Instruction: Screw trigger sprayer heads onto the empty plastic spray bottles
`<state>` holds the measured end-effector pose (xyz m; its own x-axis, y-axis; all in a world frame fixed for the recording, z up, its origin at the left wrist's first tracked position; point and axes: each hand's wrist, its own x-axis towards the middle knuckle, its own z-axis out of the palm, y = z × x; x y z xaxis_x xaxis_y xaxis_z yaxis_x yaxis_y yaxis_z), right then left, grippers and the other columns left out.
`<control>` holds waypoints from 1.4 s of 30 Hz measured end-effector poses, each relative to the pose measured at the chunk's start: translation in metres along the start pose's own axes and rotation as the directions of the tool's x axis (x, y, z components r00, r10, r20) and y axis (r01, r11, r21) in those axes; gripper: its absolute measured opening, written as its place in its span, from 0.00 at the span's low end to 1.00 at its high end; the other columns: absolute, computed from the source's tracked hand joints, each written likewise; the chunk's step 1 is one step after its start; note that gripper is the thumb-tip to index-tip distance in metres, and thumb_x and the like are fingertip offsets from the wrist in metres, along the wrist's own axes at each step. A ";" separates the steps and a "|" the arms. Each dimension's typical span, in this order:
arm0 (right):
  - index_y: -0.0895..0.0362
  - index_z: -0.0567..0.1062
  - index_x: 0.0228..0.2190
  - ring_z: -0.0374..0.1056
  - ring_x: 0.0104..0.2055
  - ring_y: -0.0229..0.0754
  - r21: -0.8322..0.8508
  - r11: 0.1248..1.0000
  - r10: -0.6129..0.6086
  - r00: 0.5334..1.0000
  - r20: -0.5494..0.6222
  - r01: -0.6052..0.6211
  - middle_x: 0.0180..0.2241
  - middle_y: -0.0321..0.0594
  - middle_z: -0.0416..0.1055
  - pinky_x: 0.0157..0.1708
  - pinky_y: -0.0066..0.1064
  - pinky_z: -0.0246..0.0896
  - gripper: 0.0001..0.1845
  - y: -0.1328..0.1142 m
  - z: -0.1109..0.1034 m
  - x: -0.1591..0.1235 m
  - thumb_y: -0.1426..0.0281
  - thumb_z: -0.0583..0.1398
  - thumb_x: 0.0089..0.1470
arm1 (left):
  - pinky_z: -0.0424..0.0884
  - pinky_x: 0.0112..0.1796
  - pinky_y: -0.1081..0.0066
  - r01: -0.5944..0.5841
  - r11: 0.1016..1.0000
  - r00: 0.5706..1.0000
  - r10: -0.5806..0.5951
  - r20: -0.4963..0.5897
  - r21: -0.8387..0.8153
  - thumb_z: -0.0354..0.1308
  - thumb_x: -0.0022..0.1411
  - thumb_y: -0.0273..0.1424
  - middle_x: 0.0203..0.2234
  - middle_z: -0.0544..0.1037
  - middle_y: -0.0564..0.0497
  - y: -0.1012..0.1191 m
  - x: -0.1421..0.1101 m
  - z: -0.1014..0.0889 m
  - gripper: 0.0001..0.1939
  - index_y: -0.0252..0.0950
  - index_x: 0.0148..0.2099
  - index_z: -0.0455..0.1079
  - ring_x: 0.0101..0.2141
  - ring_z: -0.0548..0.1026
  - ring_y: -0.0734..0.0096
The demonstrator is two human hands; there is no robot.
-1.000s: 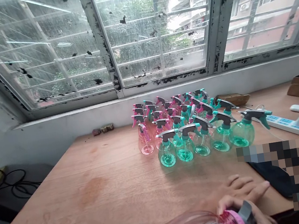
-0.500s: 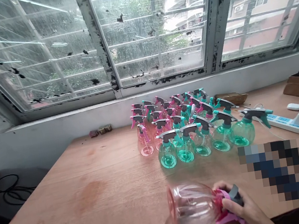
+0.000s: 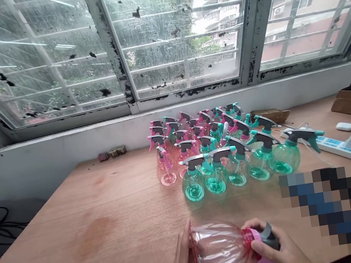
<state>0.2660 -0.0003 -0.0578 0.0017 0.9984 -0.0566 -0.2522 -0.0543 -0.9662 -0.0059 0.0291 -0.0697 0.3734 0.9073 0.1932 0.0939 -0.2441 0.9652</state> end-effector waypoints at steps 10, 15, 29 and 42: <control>0.58 0.78 0.38 0.74 0.25 0.43 -0.017 0.999 -0.041 0.996 0.074 0.042 0.25 0.37 0.77 0.27 0.32 0.72 0.20 -0.009 0.004 0.001 0.56 0.71 0.51 | 0.56 0.65 0.46 0.040 0.998 0.994 -0.034 0.101 -0.051 0.66 0.57 0.53 0.72 0.49 0.38 0.019 0.001 0.001 0.58 0.43 0.76 0.33 0.68 0.56 0.36; 0.59 0.77 0.37 0.75 0.26 0.44 0.003 1.000 -0.027 0.997 0.069 0.027 0.25 0.37 0.77 0.28 0.34 0.74 0.20 -0.012 0.006 0.002 0.56 0.71 0.51 | 0.46 0.68 0.45 -0.095 0.993 0.995 0.093 0.031 0.065 0.61 0.63 0.50 0.74 0.46 0.41 0.009 0.003 0.009 0.50 0.48 0.75 0.34 0.70 0.51 0.40; 0.58 0.78 0.38 0.76 0.24 0.44 -0.041 0.998 -0.050 0.995 0.082 0.054 0.25 0.37 0.78 0.28 0.34 0.73 0.21 -0.014 0.007 -0.001 0.55 0.71 0.51 | 0.64 0.63 0.51 -0.051 0.992 0.998 0.054 0.026 -0.116 0.67 0.57 0.51 0.73 0.45 0.41 0.027 0.002 0.014 0.52 0.47 0.74 0.42 0.64 0.64 0.40; 0.58 0.80 0.37 0.71 0.26 0.43 -0.101 0.994 -0.029 0.993 0.118 0.041 0.27 0.38 0.76 0.26 0.31 0.69 0.23 -0.009 0.003 -0.003 0.53 0.71 0.48 | 0.69 0.59 0.45 0.272 0.946 0.961 -0.277 -0.008 -0.176 0.76 0.41 0.52 0.69 0.60 0.37 -0.019 0.018 0.013 0.65 0.44 0.74 0.45 0.63 0.66 0.33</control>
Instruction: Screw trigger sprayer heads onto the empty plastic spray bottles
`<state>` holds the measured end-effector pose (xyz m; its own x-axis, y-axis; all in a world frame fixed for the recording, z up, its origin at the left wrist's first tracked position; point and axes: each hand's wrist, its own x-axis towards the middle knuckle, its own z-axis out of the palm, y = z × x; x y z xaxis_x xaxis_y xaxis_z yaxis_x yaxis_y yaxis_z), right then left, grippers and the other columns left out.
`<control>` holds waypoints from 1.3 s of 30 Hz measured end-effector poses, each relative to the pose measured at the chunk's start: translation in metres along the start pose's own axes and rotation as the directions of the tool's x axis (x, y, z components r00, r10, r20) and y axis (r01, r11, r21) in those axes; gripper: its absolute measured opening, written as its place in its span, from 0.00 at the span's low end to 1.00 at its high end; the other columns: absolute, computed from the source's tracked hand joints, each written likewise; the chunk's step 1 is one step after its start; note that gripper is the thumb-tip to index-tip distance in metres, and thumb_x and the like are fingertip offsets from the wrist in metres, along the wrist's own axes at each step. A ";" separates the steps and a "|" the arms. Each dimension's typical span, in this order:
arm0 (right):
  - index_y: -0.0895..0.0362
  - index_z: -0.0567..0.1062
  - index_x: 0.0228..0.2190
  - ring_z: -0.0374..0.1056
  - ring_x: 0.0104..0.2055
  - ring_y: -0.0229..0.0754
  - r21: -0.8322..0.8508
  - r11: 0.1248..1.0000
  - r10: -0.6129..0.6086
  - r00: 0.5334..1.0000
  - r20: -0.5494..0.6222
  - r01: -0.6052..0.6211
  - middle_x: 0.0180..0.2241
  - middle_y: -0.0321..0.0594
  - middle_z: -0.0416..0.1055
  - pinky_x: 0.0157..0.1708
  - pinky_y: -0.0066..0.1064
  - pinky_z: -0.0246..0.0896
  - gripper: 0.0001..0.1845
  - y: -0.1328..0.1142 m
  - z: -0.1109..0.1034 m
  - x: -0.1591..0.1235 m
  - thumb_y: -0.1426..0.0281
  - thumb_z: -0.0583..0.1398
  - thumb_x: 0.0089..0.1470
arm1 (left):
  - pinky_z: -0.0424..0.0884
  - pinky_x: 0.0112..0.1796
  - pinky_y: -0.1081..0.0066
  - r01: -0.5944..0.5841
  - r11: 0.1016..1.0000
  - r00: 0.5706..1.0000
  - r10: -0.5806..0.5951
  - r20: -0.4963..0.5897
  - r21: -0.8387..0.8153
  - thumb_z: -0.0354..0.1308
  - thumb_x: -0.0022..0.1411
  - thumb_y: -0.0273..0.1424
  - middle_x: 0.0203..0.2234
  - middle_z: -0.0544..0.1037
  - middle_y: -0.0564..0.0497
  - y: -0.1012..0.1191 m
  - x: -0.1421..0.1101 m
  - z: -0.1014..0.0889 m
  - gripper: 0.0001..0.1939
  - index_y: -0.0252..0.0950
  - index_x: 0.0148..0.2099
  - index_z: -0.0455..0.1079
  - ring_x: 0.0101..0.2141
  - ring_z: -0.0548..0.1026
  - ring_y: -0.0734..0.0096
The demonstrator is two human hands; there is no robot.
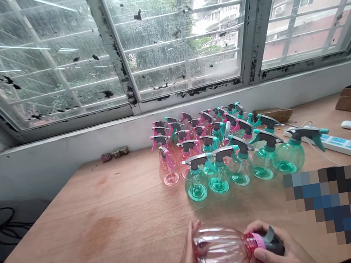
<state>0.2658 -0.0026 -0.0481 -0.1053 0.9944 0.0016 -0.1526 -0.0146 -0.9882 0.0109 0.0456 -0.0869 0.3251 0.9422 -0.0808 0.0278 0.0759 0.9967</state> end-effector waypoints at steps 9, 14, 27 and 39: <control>0.57 0.80 0.38 0.72 0.27 0.43 -0.054 0.998 -0.030 0.997 -0.074 0.026 0.27 0.37 0.77 0.29 0.33 0.70 0.23 -0.001 0.001 0.003 0.53 0.71 0.48 | 0.66 0.60 0.47 -0.254 0.959 0.967 0.251 0.041 0.122 0.68 0.53 0.53 0.73 0.46 0.36 0.002 -0.017 0.003 0.66 0.47 0.75 0.23 0.60 0.69 0.40; 0.57 0.80 0.39 0.71 0.27 0.43 -0.084 0.995 -0.054 0.996 -0.068 0.048 0.28 0.37 0.77 0.29 0.32 0.69 0.22 0.001 0.000 0.003 0.54 0.71 0.49 | 0.54 0.67 0.48 -0.248 0.954 0.967 0.254 -0.012 0.165 0.67 0.55 0.53 0.71 0.52 0.38 -0.001 -0.015 0.006 0.58 0.43 0.75 0.38 0.67 0.58 0.39; 0.57 0.78 0.39 0.72 0.24 0.40 0.048 0.999 0.004 1.000 -0.006 -0.003 0.26 0.35 0.75 0.27 0.32 0.73 0.22 0.000 0.001 0.001 0.55 0.72 0.49 | 0.69 0.58 0.50 -0.137 0.988 0.989 0.132 0.068 0.074 0.73 0.46 0.53 0.71 0.53 0.37 0.010 -0.021 -0.002 0.70 0.46 0.75 0.28 0.57 0.71 0.37; 0.57 0.76 0.40 0.77 0.24 0.42 0.062 0.998 -0.015 1.000 0.010 0.014 0.24 0.37 0.80 0.28 0.28 0.71 0.20 0.005 -0.003 0.002 0.56 0.70 0.53 | 0.57 0.66 0.47 -0.177 0.979 0.984 0.173 0.052 0.096 0.71 0.57 0.40 0.74 0.47 0.47 0.011 -0.017 0.002 0.55 0.56 0.74 0.37 0.70 0.54 0.42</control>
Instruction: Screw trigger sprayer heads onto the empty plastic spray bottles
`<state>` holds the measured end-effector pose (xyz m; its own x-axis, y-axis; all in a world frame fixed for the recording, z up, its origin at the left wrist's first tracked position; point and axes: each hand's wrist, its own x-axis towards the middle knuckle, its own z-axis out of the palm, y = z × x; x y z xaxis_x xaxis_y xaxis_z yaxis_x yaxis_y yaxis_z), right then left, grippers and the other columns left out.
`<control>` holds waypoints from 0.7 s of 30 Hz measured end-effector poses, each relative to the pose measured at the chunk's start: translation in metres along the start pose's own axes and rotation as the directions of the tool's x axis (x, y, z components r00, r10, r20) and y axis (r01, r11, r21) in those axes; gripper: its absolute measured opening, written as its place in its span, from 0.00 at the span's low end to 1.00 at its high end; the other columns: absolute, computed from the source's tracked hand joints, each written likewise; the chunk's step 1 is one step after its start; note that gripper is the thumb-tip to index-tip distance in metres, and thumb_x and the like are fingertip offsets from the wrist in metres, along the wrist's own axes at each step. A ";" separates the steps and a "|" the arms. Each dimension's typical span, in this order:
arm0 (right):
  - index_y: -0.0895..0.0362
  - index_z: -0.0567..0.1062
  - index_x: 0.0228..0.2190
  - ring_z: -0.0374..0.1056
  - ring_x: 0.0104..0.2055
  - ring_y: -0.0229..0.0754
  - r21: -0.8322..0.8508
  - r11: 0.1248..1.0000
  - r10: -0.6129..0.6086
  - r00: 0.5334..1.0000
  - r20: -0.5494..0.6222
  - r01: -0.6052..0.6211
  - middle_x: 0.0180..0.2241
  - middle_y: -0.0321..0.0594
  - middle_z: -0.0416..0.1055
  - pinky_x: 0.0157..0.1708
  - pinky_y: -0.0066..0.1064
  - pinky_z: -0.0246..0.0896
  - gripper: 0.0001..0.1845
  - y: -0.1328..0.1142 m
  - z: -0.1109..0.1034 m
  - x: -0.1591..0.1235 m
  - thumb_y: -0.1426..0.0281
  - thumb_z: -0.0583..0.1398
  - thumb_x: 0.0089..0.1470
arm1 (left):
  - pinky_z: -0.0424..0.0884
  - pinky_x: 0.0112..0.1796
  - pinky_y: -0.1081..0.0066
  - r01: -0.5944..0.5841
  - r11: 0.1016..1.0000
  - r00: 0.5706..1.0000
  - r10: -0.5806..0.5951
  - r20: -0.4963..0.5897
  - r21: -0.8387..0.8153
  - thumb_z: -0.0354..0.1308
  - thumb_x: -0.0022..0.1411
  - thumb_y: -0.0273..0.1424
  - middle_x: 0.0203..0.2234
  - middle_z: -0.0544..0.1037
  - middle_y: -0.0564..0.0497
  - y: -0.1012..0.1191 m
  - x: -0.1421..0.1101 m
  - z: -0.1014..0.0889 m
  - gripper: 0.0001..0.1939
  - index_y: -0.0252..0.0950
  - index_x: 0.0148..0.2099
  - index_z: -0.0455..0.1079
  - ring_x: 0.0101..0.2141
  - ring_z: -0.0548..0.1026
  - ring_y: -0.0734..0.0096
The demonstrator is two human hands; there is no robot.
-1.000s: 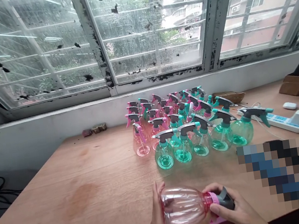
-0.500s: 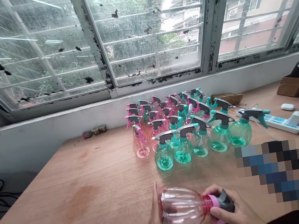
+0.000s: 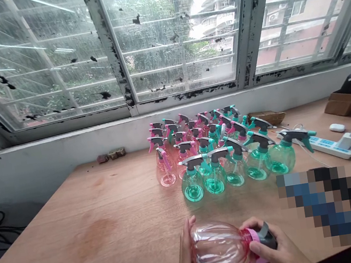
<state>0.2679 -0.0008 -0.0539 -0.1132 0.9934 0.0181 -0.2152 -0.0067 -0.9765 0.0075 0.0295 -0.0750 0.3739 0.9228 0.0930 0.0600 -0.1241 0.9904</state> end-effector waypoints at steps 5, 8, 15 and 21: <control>0.56 0.76 0.39 0.76 0.24 0.45 -0.049 0.999 -0.003 1.000 0.014 0.004 0.23 0.39 0.79 0.25 0.32 0.72 0.23 -0.002 0.000 0.000 0.52 0.70 0.51 | 0.63 0.63 0.44 0.081 0.997 0.997 -0.081 -0.011 -0.002 0.74 0.51 0.43 0.71 0.55 0.46 -0.002 0.005 -0.002 0.59 0.53 0.74 0.40 0.69 0.56 0.36; 0.57 0.77 0.39 0.76 0.24 0.45 -0.073 0.997 -0.008 1.000 0.001 0.008 0.23 0.39 0.80 0.26 0.32 0.72 0.23 -0.002 0.000 0.001 0.51 0.69 0.51 | 0.65 0.63 0.47 0.073 0.997 0.997 -0.073 -0.002 0.004 0.74 0.50 0.42 0.68 0.61 0.46 -0.002 0.008 -0.003 0.59 0.53 0.74 0.42 0.67 0.61 0.37; 0.58 0.77 0.40 0.75 0.24 0.43 -0.075 0.997 -0.002 1.000 0.004 0.002 0.24 0.38 0.79 0.27 0.31 0.69 0.22 0.000 0.000 0.001 0.53 0.70 0.52 | 0.59 0.65 0.44 0.059 0.997 0.998 -0.058 -0.016 0.057 0.71 0.54 0.45 0.69 0.59 0.46 -0.009 0.014 -0.004 0.54 0.53 0.74 0.43 0.70 0.54 0.37; 0.57 0.77 0.39 0.74 0.25 0.41 -0.063 0.998 0.014 1.000 0.005 -0.014 0.25 0.36 0.77 0.28 0.30 0.68 0.22 0.000 0.001 0.002 0.54 0.70 0.52 | 0.55 0.66 0.42 -0.072 0.993 0.997 0.070 0.025 0.091 0.75 0.44 0.50 0.72 0.50 0.45 -0.012 0.008 -0.007 0.64 0.50 0.74 0.41 0.70 0.48 0.31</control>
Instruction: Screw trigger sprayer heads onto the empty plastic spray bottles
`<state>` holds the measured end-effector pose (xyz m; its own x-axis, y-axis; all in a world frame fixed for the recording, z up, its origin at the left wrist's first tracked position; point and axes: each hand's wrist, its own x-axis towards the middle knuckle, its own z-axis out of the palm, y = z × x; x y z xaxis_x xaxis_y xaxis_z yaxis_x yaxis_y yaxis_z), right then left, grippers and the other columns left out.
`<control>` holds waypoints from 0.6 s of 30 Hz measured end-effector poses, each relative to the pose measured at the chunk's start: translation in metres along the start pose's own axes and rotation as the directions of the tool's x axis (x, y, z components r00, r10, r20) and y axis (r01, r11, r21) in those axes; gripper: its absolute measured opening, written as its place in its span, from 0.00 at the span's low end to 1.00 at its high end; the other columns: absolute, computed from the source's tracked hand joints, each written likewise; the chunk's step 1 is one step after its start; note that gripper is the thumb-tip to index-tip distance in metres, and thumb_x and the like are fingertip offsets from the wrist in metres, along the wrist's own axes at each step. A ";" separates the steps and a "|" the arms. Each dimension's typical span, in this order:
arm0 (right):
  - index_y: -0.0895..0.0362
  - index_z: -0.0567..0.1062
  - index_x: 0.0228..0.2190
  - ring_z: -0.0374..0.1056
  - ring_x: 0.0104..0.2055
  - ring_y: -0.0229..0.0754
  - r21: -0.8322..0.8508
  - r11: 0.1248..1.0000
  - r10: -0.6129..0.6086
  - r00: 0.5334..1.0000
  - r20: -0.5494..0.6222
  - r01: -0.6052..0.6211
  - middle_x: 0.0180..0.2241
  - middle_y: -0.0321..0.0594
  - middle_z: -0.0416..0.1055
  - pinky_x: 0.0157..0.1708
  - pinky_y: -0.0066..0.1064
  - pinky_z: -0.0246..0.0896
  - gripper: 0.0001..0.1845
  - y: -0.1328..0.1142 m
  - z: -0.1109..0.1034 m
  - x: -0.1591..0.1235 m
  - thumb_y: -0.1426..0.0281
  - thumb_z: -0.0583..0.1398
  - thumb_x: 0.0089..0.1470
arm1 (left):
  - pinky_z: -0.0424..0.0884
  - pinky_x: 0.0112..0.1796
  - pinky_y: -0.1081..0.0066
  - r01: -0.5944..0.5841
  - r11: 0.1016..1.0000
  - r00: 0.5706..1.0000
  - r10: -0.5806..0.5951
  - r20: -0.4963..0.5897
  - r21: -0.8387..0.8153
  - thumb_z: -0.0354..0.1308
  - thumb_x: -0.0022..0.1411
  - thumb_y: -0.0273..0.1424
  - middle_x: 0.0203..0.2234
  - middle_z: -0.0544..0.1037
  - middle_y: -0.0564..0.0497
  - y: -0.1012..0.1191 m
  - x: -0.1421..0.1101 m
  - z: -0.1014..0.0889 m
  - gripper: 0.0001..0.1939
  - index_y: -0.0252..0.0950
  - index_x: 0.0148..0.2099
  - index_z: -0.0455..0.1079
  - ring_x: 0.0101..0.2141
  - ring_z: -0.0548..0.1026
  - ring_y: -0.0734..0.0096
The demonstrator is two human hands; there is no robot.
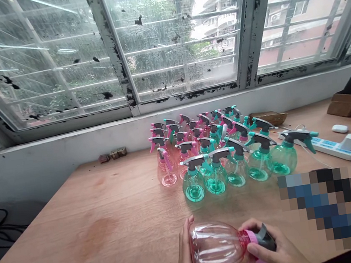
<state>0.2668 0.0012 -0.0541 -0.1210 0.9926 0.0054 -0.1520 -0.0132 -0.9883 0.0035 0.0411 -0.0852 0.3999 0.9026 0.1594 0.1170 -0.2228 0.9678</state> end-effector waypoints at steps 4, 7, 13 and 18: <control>0.57 0.76 0.39 0.74 0.25 0.42 -0.001 1.000 0.009 1.000 -0.002 -0.009 0.25 0.37 0.78 0.28 0.31 0.69 0.22 0.001 0.001 0.000 0.53 0.69 0.52 | 0.61 0.64 0.45 -0.014 1.000 1.000 0.013 -0.007 -0.016 0.70 0.56 0.46 0.73 0.49 0.45 0.010 -0.007 0.000 0.55 0.52 0.75 0.38 0.67 0.58 0.38; 0.58 0.76 0.40 0.73 0.25 0.41 -0.015 1.000 0.004 1.000 0.009 -0.004 0.24 0.36 0.77 0.28 0.30 0.67 0.22 0.003 0.000 0.000 0.53 0.69 0.53 | 0.66 0.62 0.47 0.005 0.999 1.000 -0.005 -0.018 -0.034 0.68 0.59 0.45 0.74 0.47 0.45 0.014 -0.008 0.002 0.55 0.54 0.75 0.34 0.64 0.65 0.42; 0.58 0.78 0.39 0.71 0.27 0.40 -0.036 0.999 -0.019 1.000 -0.006 0.018 0.27 0.36 0.75 0.28 0.29 0.67 0.23 0.002 -0.002 0.000 0.53 0.71 0.50 | 0.66 0.61 0.44 0.031 0.999 0.998 -0.029 -0.049 0.031 0.77 0.36 0.54 0.72 0.54 0.45 0.005 0.000 -0.002 0.69 0.53 0.74 0.42 0.68 0.55 0.28; 0.58 0.77 0.39 0.72 0.25 0.41 -0.050 0.999 -0.008 1.000 0.006 0.009 0.26 0.37 0.76 0.27 0.29 0.67 0.25 0.000 -0.002 0.000 0.51 0.70 0.50 | 0.65 0.61 0.44 -0.022 0.999 0.999 0.024 -0.047 0.029 0.72 0.47 0.53 0.72 0.51 0.44 0.004 -0.003 -0.001 0.62 0.53 0.74 0.39 0.65 0.61 0.33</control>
<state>0.2684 0.0015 -0.0548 -0.1252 0.9920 0.0146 -0.1036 0.0016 -0.9946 0.0016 0.0376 -0.0817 0.3592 0.9134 0.1915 0.1346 -0.2537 0.9579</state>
